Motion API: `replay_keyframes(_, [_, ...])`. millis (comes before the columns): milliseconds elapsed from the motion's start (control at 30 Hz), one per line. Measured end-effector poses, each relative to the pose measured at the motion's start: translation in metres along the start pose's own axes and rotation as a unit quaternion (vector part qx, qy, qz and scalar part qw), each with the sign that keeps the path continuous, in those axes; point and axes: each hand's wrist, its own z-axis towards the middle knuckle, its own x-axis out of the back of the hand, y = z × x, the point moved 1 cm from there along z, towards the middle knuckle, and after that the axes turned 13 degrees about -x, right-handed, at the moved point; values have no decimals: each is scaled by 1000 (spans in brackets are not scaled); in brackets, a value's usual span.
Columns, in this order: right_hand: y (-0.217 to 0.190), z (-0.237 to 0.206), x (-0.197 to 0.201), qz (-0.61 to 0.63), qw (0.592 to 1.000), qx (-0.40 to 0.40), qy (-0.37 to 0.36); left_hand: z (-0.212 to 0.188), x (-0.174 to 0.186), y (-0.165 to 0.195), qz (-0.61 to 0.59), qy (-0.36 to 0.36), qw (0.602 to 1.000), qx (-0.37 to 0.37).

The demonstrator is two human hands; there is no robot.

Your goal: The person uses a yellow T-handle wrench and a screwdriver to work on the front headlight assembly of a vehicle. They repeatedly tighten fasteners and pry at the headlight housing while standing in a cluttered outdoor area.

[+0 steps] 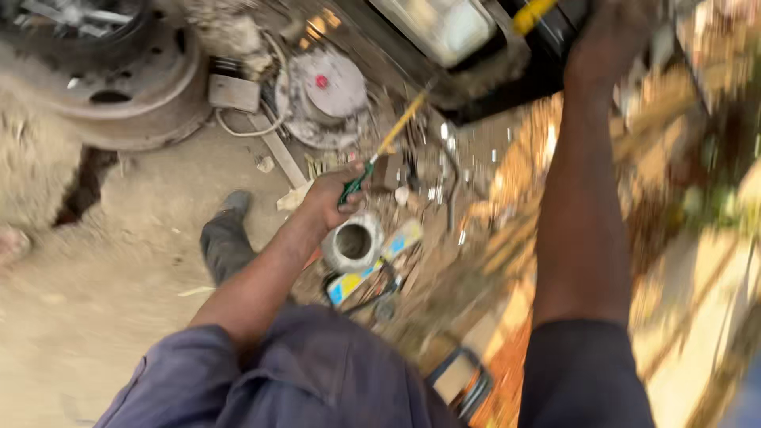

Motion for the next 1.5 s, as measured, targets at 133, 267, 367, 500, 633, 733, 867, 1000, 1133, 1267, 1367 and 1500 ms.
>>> replay_keyframes(133, [2,-4,-14,-122,989,24,75,0,-18,-8,536,84,765,-348])
replay_keyframes(267, [-7,4,-14,-149,985,-50,66,-2,-29,-18,587,184,685,-390])
replay_keyframes(367, [-10,12,-16,-120,988,-55,79,1,-34,-37,76,106,979,-155])
replay_keyframes(500, [5,19,-21,-112,991,-37,62,-5,-40,-41,553,151,710,-408])
replay_keyframes(633, [21,24,-24,-100,993,-45,50,-7,-44,-38,626,196,646,-390])
replay_keyframes(733, [25,27,-24,-105,992,-48,50,-6,-46,-46,107,168,961,-191])
replay_keyframes(867, [25,29,-24,-102,991,-90,20,-9,-51,-50,538,150,769,-311])
replay_keyframes(1000, [23,28,-23,-89,994,-68,14,-7,-48,-53,564,212,725,-334])
replay_keyframes(1133, [20,27,-23,-103,991,-80,9,-1,-44,-61,94,68,981,-154])
replay_keyframes(1267, [15,25,-23,-96,994,-55,10,-7,-45,-56,659,206,590,-418])
replay_keyframes(1367, [14,25,-22,-63,994,-93,2,-7,-41,-59,211,216,923,-238])
replay_keyframes(1500, [14,27,-22,-111,992,-63,19,-7,-48,-51,225,192,943,-151])
